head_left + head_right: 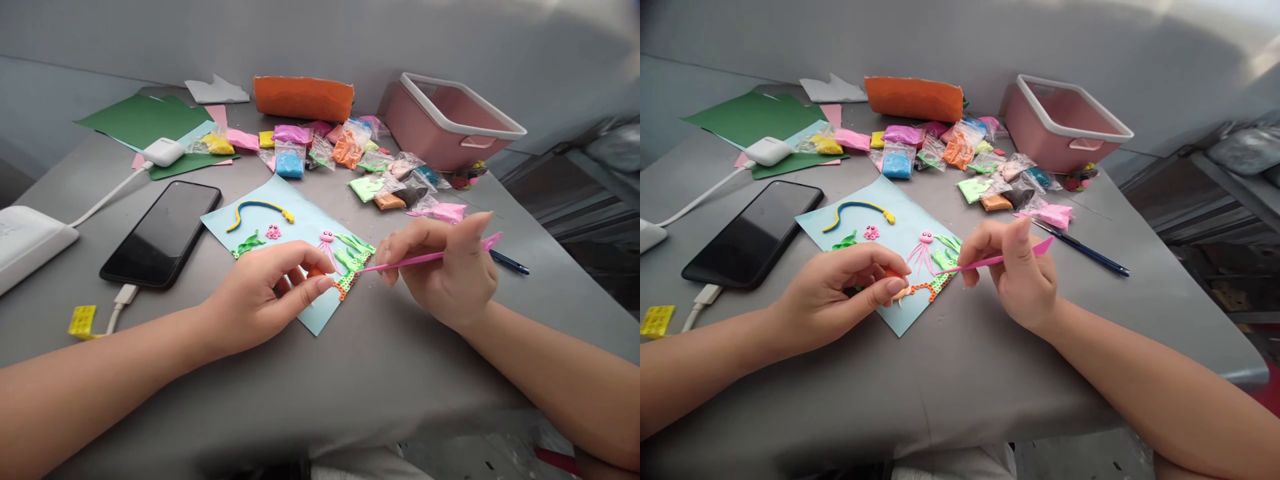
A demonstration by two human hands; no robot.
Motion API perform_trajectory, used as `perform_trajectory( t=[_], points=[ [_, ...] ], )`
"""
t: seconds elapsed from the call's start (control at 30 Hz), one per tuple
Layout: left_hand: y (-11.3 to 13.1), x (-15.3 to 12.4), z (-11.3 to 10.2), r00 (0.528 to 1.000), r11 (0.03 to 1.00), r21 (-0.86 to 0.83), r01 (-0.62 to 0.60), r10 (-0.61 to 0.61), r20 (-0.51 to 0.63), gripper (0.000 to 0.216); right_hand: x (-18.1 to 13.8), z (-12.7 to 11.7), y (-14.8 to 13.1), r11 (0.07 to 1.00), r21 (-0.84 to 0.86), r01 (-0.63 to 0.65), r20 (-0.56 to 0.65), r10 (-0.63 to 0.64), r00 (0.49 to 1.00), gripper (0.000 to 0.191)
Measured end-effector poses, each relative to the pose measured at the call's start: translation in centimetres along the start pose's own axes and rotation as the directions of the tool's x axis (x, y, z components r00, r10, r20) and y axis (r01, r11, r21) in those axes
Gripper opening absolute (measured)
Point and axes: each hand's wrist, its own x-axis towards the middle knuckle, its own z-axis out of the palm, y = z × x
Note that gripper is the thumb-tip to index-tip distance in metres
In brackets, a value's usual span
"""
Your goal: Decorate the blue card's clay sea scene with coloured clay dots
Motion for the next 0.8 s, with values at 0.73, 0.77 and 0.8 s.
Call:
perform_trajectory(
  t=[0.73,0.77,0.8],
  points=[
    [0.1,-0.4,0.8,0.987,0.986,-0.133,-0.096,0.112,0.113,0.033,-0.6,1.1,-0.9,0.676,-0.512,0.53,0.343,-0.405,0.848,0.012],
    [0.1,-0.4,0.8,0.991,0.985,-0.15,-0.088,0.102,0.089,0.034,-0.7,1.1,-1.0,0.672,-0.516,0.531,0.339,-0.409,0.847,0.012],
    [0.1,-0.4,0.9,0.994,0.983,-0.169,-0.075,0.087,0.066,0.034,-0.7,1.1,-1.1,0.667,-0.522,0.533,0.338,-0.412,0.846,0.011]
  ],
)
